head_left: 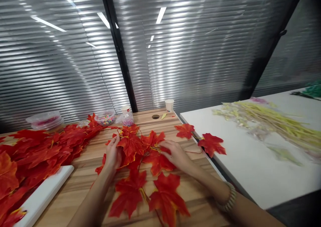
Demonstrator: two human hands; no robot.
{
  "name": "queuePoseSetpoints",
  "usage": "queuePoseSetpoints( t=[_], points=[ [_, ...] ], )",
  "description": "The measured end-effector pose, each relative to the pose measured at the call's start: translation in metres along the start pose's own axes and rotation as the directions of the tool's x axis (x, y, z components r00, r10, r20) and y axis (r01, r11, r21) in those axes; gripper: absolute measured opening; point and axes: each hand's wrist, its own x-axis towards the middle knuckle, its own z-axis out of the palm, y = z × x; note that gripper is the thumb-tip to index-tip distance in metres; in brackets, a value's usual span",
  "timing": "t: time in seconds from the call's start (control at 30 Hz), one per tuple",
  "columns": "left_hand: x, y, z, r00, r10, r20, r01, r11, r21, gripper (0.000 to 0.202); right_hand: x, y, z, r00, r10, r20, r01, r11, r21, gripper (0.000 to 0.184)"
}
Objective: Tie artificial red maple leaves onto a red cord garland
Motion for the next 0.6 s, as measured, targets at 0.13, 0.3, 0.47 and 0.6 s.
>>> queuePoseSetpoints(
  t=[0.13,0.3,0.47,0.6],
  points=[
    [0.0012,0.0003,-0.0026,0.996,-0.086,0.006,0.086,0.996,-0.021,0.004,0.0011,0.0034,0.0006,1.000,0.026,-0.004,-0.026,0.999,-0.023,0.024],
    [0.0004,0.0020,-0.0036,0.982,-0.185,0.038,0.187,0.982,-0.033,0.007,0.0015,0.0012,-0.0018,1.000,0.022,0.005,-0.022,0.999,0.031,0.018],
    [0.0004,0.0007,-0.0044,0.991,-0.114,0.069,0.106,0.988,0.113,0.009,0.0012,0.0013,-0.0018,0.999,0.039,-0.014,-0.038,0.995,0.095,0.013],
    [0.0038,-0.0002,-0.0071,0.997,0.070,0.042,-0.078,0.965,0.251,0.023,0.0011,0.0024,-0.0010,0.996,-0.007,-0.093,0.019,0.992,0.123,0.012]
  ],
)
